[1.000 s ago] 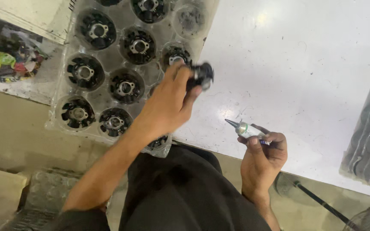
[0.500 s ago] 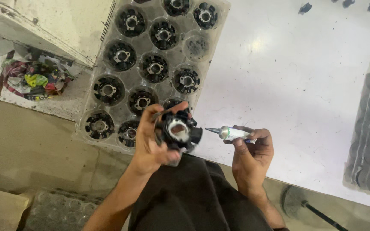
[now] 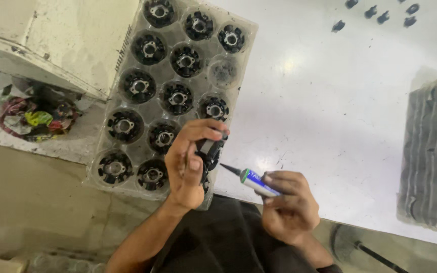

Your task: The person picks black plastic rotor-like components from a tray one at a time and squeezes adhesive from a tube onto each part, then places the treated part into another tray. They repeat this cycle across many parts, occasionally squeezing the tube to prime it.

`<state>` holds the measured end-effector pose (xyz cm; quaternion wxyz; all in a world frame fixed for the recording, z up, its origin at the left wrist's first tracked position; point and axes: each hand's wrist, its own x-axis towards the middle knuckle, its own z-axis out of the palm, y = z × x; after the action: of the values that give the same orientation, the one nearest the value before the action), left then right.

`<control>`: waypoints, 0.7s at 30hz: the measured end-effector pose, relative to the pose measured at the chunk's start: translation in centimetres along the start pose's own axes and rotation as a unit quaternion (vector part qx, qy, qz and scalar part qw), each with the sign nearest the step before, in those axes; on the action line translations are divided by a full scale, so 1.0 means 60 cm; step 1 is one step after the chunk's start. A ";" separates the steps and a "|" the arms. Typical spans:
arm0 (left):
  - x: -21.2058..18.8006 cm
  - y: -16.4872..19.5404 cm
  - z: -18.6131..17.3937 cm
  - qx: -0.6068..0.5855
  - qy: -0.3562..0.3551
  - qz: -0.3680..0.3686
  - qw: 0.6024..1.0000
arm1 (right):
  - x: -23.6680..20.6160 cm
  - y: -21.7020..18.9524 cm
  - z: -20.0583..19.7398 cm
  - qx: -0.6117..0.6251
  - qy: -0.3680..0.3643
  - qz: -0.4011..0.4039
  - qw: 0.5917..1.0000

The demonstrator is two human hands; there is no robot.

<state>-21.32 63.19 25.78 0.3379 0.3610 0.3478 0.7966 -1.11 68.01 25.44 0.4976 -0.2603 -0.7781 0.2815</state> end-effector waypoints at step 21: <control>0.017 -0.027 0.016 -0.070 -0.001 -0.020 0.997 | 0.033 0.010 -0.037 -0.054 -0.120 -0.069 0.989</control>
<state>-20.57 65.14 25.33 0.3784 0.3300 0.2981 0.8118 0.25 70.18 27.05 0.4041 -0.1967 -0.8623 0.2334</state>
